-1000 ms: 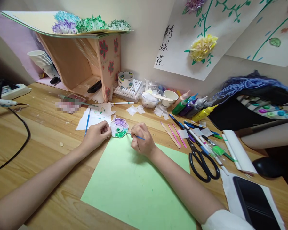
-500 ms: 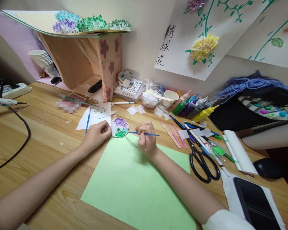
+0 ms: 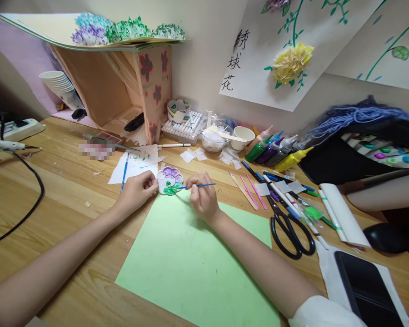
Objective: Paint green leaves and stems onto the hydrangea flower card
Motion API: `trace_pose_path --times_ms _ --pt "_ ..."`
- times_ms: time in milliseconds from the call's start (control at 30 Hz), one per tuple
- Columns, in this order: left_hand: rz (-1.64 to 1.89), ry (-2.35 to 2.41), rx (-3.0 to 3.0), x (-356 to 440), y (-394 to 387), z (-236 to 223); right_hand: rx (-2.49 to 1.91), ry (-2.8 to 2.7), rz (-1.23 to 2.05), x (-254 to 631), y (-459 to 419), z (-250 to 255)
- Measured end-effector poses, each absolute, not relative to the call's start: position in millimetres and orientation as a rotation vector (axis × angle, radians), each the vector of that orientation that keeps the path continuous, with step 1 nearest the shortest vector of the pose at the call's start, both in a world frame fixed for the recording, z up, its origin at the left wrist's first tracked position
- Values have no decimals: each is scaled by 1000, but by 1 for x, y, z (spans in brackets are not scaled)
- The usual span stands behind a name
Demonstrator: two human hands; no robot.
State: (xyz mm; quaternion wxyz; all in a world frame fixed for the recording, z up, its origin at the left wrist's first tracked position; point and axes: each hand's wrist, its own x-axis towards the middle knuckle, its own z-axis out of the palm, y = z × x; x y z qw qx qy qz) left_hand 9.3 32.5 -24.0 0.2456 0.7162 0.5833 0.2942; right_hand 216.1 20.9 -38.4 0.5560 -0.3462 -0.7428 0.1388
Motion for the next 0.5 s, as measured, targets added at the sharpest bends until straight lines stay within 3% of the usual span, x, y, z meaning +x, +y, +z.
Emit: trace_pose_path --times_ms 500 --pt "782 1601 1954 9 33 -23 -826 -1621 345 218 21 -42"
